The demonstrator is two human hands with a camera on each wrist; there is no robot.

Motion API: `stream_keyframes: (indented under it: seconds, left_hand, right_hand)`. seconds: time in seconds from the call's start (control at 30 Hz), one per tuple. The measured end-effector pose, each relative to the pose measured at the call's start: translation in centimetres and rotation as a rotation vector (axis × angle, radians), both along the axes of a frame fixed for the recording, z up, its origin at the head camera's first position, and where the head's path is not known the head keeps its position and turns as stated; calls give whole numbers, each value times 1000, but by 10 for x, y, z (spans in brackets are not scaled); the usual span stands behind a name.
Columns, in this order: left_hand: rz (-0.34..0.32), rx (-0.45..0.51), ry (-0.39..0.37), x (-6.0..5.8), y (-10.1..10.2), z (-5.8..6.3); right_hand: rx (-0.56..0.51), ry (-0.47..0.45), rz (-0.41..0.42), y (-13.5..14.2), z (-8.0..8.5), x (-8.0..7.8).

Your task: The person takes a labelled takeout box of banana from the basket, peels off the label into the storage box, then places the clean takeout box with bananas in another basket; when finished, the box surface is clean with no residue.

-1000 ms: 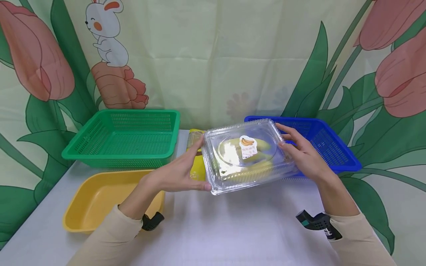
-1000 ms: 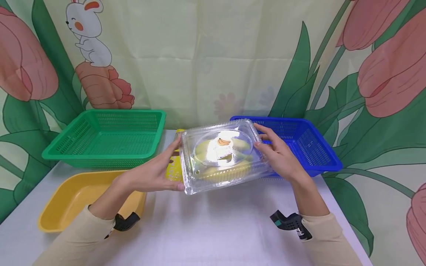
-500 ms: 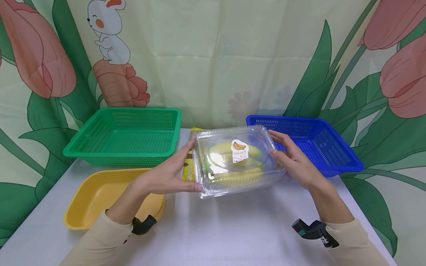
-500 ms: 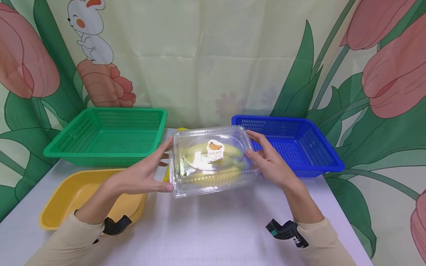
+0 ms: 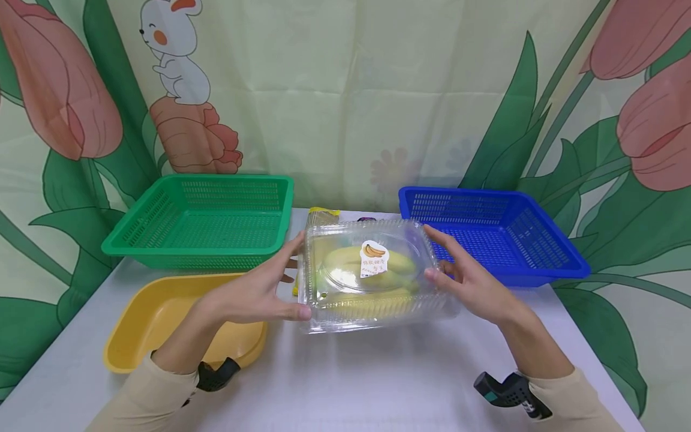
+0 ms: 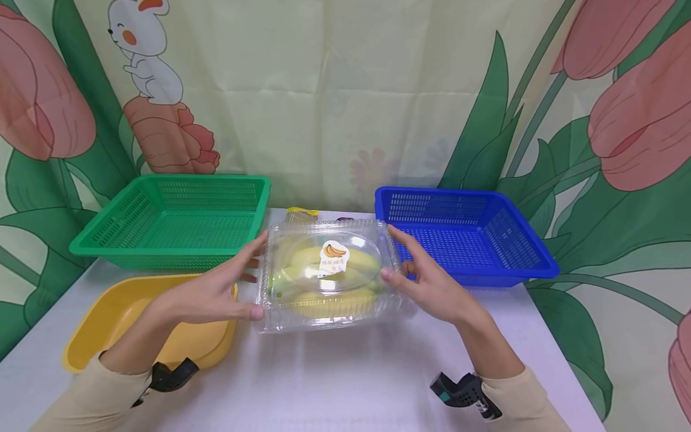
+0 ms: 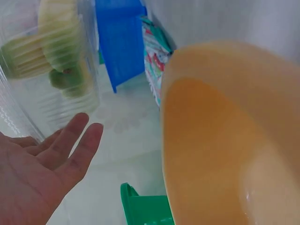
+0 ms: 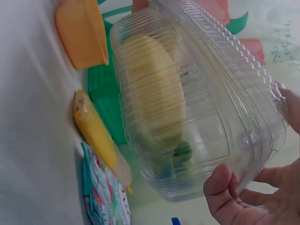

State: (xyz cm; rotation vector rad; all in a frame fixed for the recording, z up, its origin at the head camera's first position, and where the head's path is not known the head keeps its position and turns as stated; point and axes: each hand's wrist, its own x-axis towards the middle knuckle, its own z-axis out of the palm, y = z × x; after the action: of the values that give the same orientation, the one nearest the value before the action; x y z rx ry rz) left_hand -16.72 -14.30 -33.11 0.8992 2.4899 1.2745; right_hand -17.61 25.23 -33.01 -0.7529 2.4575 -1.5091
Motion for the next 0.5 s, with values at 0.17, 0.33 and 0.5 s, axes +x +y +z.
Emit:
stream_keyframes:
  seconds: [0.17,0.33,0.5]
  left_hand:
    - [-3,6,-14,3,-7,-2]
    - [-18,-7,-26,8,-16,-6]
    - [-27,-26,-56,13,-23,-5]
  right_hand:
    - [-44,-9,91,-1,-8,3]
    - [-70,-31,177,-2,-20,8]
    - [-101,-59,238,-5,-31,14]
